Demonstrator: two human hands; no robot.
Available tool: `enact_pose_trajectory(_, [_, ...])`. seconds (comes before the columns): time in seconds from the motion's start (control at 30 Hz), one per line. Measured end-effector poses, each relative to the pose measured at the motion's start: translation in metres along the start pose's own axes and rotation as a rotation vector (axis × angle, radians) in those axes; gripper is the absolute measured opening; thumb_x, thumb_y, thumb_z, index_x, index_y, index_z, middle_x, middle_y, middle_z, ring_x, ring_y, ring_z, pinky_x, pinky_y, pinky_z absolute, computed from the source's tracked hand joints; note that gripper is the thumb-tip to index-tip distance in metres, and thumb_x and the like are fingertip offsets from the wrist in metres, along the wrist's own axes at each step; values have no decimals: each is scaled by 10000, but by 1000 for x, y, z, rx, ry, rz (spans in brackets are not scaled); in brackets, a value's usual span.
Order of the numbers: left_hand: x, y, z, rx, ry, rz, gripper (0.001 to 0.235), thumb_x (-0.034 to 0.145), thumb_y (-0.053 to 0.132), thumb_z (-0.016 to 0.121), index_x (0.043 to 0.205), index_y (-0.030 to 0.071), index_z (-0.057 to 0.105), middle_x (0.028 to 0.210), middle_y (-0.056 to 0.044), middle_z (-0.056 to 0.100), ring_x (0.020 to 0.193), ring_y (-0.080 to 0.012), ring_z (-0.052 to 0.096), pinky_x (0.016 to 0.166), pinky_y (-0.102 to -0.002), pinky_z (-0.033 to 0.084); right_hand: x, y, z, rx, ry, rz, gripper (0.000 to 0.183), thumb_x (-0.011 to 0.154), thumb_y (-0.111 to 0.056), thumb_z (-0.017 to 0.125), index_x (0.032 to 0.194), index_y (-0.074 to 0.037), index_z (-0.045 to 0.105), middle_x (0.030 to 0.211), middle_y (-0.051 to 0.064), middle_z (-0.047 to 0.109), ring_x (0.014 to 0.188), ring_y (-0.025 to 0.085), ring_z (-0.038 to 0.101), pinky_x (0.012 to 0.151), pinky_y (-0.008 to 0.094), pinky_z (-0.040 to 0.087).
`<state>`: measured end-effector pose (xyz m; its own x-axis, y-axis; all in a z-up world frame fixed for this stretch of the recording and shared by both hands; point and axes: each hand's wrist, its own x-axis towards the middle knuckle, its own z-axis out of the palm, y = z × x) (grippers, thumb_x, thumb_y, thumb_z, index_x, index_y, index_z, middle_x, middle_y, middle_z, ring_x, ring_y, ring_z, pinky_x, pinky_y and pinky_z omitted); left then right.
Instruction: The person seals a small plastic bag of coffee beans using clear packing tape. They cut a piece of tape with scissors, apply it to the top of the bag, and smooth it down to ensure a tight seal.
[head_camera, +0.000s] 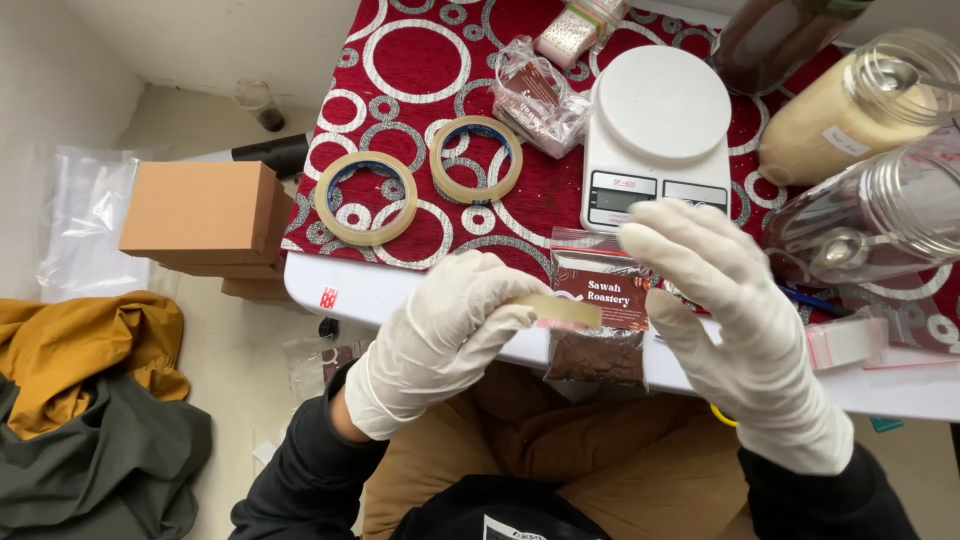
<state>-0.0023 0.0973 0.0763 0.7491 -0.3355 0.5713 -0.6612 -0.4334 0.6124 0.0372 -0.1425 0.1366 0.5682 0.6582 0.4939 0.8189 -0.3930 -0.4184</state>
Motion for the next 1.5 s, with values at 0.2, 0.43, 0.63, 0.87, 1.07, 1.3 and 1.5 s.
enact_pose_trajectory(0.2, [2,18,-3,-307,-41,-69,213,1008,208,411,1057,54,550,859,-68,538,760,-205,532,724,-323,450,0,-8,12,555,-95,143,626,985,-69,506,1500,-261,209,1169,114,686,1286,293,568,1104,435,464])
enact_pose_trajectory(0.43, [0,17,-2,-328,-52,-63,205,1004,232,421,1001,74,551,825,-32,536,723,-174,526,682,-301,436,-8,3,21,599,-106,119,744,938,-47,597,1516,-268,185,1119,22,706,1219,226,589,1070,368,467])
enact_pose_trajectory(0.63, [-1,15,0,-331,-78,-71,207,1006,235,416,993,83,557,874,-35,579,772,-184,561,728,-311,454,-7,-4,15,592,-96,144,660,953,-146,564,1506,-179,205,984,13,733,1118,183,605,1023,341,471])
enact_pose_trajectory(0.87, [0,17,-2,-358,-129,-109,226,1004,258,408,975,90,557,880,-17,584,784,-162,561,736,-297,453,-1,-5,14,728,-135,120,765,896,-107,636,1514,-160,189,926,29,709,979,183,629,1038,374,466])
enact_pose_trajectory(1.07, [5,21,-6,-733,-257,-377,254,992,282,432,900,96,578,844,1,650,773,-101,587,735,-243,466,2,-12,12,655,-171,117,734,883,-100,649,1488,-143,236,869,7,667,873,120,642,1067,412,450])
enact_pose_trajectory(1.3, [12,23,-11,-962,-346,-370,391,979,466,377,855,144,562,839,29,595,782,-86,511,772,-236,394,2,-20,20,837,-166,261,671,926,-179,553,1483,-34,207,794,40,572,756,100,554,822,248,477])
enact_pose_trajectory(1.5, [8,-1,-6,-983,-298,-545,318,967,367,443,920,88,588,750,18,510,681,-79,441,659,-213,374,9,-27,20,832,-100,245,585,941,-129,531,1459,-30,279,779,-38,501,792,44,515,1068,311,395])
